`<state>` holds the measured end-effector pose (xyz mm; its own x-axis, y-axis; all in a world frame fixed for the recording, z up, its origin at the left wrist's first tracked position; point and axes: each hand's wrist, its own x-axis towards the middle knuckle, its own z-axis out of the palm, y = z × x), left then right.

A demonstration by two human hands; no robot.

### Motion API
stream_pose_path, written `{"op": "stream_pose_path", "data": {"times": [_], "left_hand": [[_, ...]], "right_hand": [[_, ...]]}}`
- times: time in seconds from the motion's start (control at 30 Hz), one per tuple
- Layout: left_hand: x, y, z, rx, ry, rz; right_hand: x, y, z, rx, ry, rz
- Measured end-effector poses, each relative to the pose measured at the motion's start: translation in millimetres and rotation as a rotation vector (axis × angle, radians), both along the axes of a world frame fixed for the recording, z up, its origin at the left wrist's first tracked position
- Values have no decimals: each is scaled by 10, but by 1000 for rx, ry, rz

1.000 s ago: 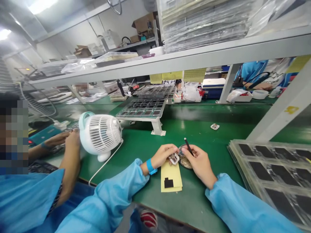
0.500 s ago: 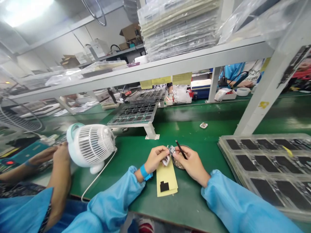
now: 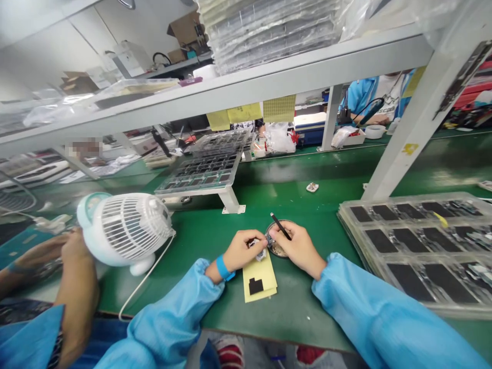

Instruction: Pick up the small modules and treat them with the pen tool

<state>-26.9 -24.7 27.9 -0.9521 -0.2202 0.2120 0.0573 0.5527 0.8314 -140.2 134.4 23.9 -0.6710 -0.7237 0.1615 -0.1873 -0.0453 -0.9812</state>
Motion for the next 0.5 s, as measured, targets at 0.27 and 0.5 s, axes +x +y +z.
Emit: {"op": "stream_pose_path", "data": {"times": [0.27,0.5], "left_hand": [[-23,-52,-27,153,-79,-50],[-39,-111,-44,280,-68,-24]], "right_hand": [[-2,89,63,-28,515,36],[-31,79,15,-21,386,-31]]}}
